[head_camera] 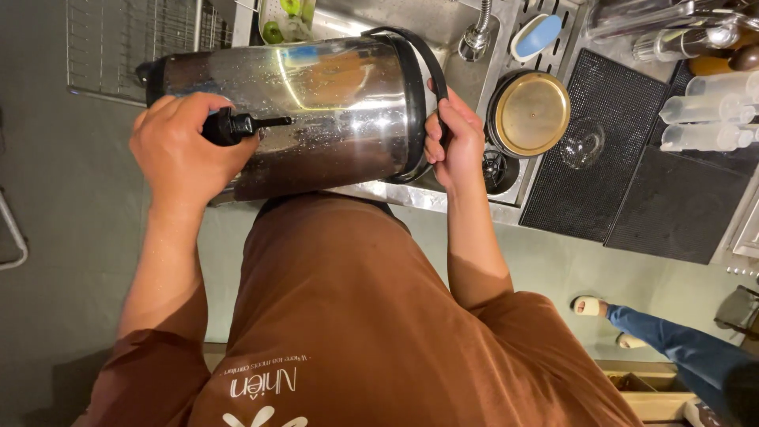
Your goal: Washing blender jars and lids in a commercial sink.
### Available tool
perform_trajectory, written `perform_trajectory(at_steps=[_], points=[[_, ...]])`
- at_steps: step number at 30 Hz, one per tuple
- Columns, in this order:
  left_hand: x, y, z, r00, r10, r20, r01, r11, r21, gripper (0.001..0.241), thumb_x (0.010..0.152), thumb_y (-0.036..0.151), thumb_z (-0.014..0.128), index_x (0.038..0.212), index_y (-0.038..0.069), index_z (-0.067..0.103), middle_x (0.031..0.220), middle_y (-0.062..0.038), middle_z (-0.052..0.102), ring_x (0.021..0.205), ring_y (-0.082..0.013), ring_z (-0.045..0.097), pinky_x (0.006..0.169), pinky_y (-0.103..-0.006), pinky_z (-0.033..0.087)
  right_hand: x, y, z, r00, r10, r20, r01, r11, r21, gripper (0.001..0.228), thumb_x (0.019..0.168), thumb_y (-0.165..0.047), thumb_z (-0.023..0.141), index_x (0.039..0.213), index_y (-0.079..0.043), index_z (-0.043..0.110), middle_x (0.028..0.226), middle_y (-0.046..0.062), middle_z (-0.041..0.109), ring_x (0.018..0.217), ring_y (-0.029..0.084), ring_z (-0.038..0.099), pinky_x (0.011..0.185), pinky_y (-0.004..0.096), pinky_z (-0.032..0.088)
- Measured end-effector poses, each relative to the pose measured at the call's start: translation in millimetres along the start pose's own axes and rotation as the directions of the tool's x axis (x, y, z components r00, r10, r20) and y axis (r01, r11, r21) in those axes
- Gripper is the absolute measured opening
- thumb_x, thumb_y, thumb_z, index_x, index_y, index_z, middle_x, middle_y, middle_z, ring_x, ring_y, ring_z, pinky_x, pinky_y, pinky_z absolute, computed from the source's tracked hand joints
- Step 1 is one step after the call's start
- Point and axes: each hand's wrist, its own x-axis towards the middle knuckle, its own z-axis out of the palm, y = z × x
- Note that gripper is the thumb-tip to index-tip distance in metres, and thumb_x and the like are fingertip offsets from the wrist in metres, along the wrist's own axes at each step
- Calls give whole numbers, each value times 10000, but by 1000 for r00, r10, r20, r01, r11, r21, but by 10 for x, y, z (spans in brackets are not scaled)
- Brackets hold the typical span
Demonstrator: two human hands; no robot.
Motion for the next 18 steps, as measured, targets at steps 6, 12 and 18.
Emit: perform_trajectory(at_steps=[6, 12, 18], points=[[45, 63, -19, 1000, -5, 6, 5, 1000, -3, 230, 779, 202, 901, 901, 145, 715, 862, -3, 696, 890, -272, 665, 839, -402, 516, 44, 54, -58, 1000, 15, -9, -15, 1000, 8, 381, 1081, -189, 475, 1415, -46, 588, 650, 18, 496, 412, 105, 374, 402, 270, 314], [122, 158, -9, 999, 17, -32, -17, 1000, 13, 236, 788, 223, 917, 904, 160, 721, 889, 1, 703, 889, -254, 661, 861, -394, 502, 134, 154, -149, 999, 29, -28, -28, 999, 25, 373, 1080, -205, 476, 1392, -44, 602, 645, 14, 484, 418, 109, 368, 414, 279, 318], [326, 518, -150, 989, 110, -100, -95, 986, 137, 280, 714, 225, 898, 914, 166, 711, 877, 0, 696, 847, -230, 624, 826, -379, 409, 289, 497, -367, 995, 91, -31, -84, 979, 186, 317, 1046, -244, 504, 1286, -75, 625, 630, 5, 481, 418, 113, 359, 406, 278, 300]])
